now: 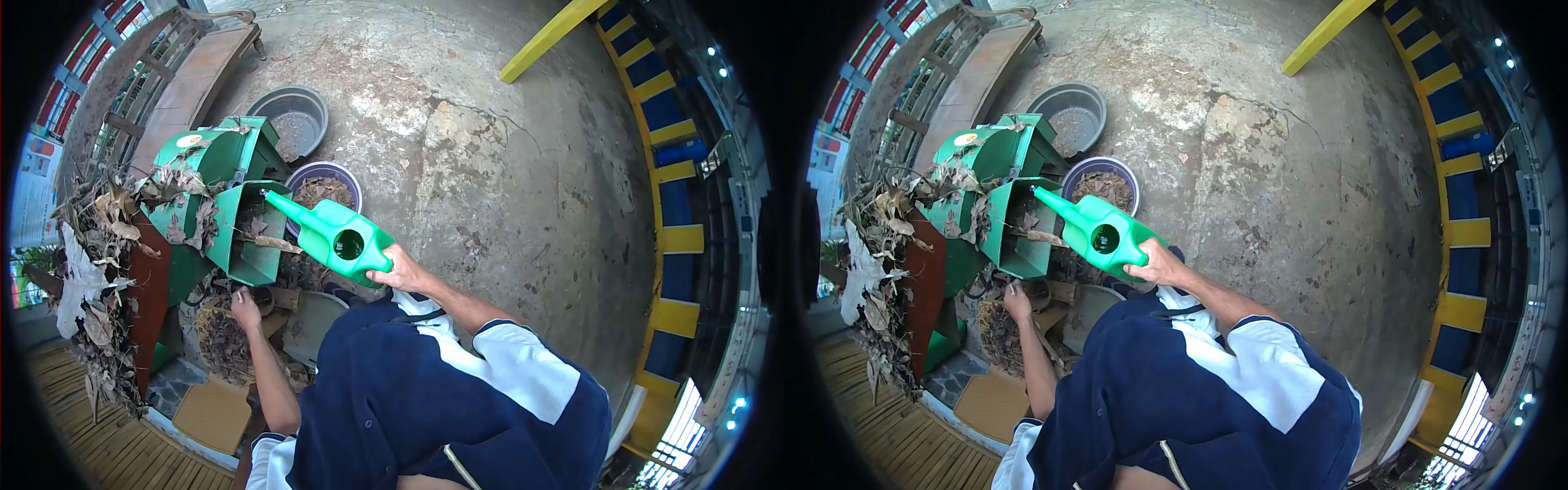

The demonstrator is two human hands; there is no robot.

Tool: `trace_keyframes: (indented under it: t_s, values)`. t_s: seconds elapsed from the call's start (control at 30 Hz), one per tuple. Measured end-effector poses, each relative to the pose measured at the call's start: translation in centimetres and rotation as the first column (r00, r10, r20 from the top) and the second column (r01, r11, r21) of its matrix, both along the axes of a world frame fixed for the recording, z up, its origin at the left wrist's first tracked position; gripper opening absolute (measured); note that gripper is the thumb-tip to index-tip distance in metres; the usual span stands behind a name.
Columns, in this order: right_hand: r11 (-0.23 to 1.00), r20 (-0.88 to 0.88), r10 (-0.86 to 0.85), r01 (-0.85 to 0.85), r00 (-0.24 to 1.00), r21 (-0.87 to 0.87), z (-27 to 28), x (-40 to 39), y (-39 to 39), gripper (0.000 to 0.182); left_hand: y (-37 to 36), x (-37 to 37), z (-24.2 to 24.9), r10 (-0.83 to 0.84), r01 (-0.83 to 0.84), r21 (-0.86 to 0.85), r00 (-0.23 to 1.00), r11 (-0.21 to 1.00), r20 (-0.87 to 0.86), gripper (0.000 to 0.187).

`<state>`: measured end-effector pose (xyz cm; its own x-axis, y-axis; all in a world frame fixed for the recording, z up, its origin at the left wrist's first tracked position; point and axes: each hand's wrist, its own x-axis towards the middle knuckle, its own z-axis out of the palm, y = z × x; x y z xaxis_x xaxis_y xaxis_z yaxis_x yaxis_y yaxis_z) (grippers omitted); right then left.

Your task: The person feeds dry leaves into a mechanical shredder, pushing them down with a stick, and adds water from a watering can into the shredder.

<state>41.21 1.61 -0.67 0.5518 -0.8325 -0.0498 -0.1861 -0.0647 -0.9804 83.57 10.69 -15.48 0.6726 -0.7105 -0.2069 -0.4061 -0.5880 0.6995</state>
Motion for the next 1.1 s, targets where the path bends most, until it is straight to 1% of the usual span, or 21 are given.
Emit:
trace_keyframes:
  t_s: [0.1,0.13,0.23,0.27,0.33,0.43,0.47,0.53,0.57,0.6,0.63,0.7,0.73,0.77,0.8,0.83,0.87,0.93,1.0,1.07,1.1]
  values:
    - [1.000,-0.026,0.008,-0.008,1.000,0.011,-0.5,0.3,0.3,0.026,-1.3,4.0,-2.7,0.069,-0.060,-0.095,0.993,0.994,0.094,0.038]
    - [1.000,-0.020,0.000,0.000,1.000,0.013,-0.4,0.5,0.4,0.026,-1.8,5.7,-3.4,0.060,-0.051,-0.093,0.993,0.994,0.099,0.038]
    - [1.000,-0.014,0.010,-0.010,1.000,-0.016,-0.1,1.1,0.7,0.026,-4.5,9.4,-4.1,0.059,-0.084,0.116,0.977,0.990,0.206,0.048]
    - [0.999,0.006,0.018,-0.017,1.000,-0.046,-0.6,1.3,0.9,0.026,-5.5,9.8,-4.1,0.051,-0.077,0.120,0.977,0.990,0.207,0.048]
    - [0.997,0.030,0.027,-0.025,0.999,-0.067,-0.5,1.7,1.0,0.027,-7.0,11.0,-4.3,-0.048,0.016,0.112,0.956,0.994,0.291,0.049]
    - [1.000,0.020,0.020,-0.020,1.000,0.008,-0.5,2.0,1.6,0.022,-9.0,12.7,-5.5,-0.046,-0.013,0.226,0.966,0.974,0.253,0.048]
    - [0.999,0.072,0.016,-0.019,0.997,0.032,0.0,2.2,1.8,0.022,-9.4,13.1,-5.8,-0.024,-0.043,0.270,0.971,0.962,0.238,0.047]
    - [0.997,0.156,-0.039,0.048,0.987,-0.060,-0.3,3.0,2.2,0.021,-10.0,13.2,-6.8,0.062,-0.116,0.264,0.977,0.958,0.206,0.048]
    - [0.998,0.165,-0.036,0.045,0.986,-0.048,-0.4,3.1,2.4,0.021,-10.0,12.1,-6.2,0.089,-0.139,0.270,0.978,0.953,0.188,0.048]
    - [0.998,0.108,-0.034,0.039,0.994,-0.044,-0.4,3.0,2.5,0.021,-10.2,11.3,-5.5,0.116,-0.159,0.271,0.979,0.949,0.168,0.048]
    - [0.998,0.052,-0.027,0.030,0.998,-0.047,-0.3,2.8,2.4,0.020,-10.1,11.7,-6.8,0.139,-0.155,0.240,0.987,0.958,0.085,0.045]
    - [0.997,0.046,-0.019,0.022,0.999,-0.072,-0.9,2.6,2.6,0.021,-9.5,11.2,-8.2,0.222,-0.228,0.258,0.974,0.939,0.053,0.041]
    - [0.996,0.068,-0.037,0.042,0.997,-0.075,-1.1,2.7,2.7,0.024,-9.3,10.9,-7.9,0.151,-0.203,0.324,0.973,0.924,0.177,0.038]
    - [1.000,0.015,-0.028,0.028,0.999,0.007,-0.7,2.5,2.7,0.025,-9.0,9.3,-5.5,0.153,-0.234,0.318,0.953,0.919,0.260,0.037]
    - [0.998,0.071,-0.047,0.049,0.996,-0.027,-1.3,2.9,2.6,0.024,-8.2,8.1,-4.5,0.157,-0.259,0.232,0.911,0.938,0.382,0.037]
    - [0.996,0.086,-0.057,0.062,0.995,-0.059,-0.3,3.3,2.3,0.022,-7.6,8.7,-4.3,0.131,-0.194,0.262,0.962,0.945,0.239,0.049]
    - [0.997,0.091,-0.046,0.052,0.995,-0.064,-0.6,3.0,2.2,0.022,-7.4,8.2,-2.4,0.194,-0.237,0.293,0.967,0.926,0.168,0.046]
    - [0.996,-0.141,0.057,-0.047,0.988,0.070,-1.1,2.0,2.0,0.022,-6.5,9.1,-2.3,0.245,-0.256,0.213,0.967,0.943,0.075,0.044]
    - [1.000,-0.059,-0.007,0.007,0.998,-0.003,-0.2,2.4,2.1,0.021,-5.9,9.9,-2.3,0.285,-0.304,0.190,0.951,0.934,0.118,0.047]
    - [0.999,0.006,-0.032,0.032,0.999,-0.023,0.3,2.7,2.0,0.021,-5.0,11.5,-6.0,0.317,-0.350,0.068,0.903,0.934,0.291,0.048]
    - [1.000,0.012,-0.029,0.029,1.000,-0.012,0.6,2.8,1.9,0.026,-4.9,10.1,-3.1,0.245,-0.278,0.122,0.942,0.953,0.229,0.048]
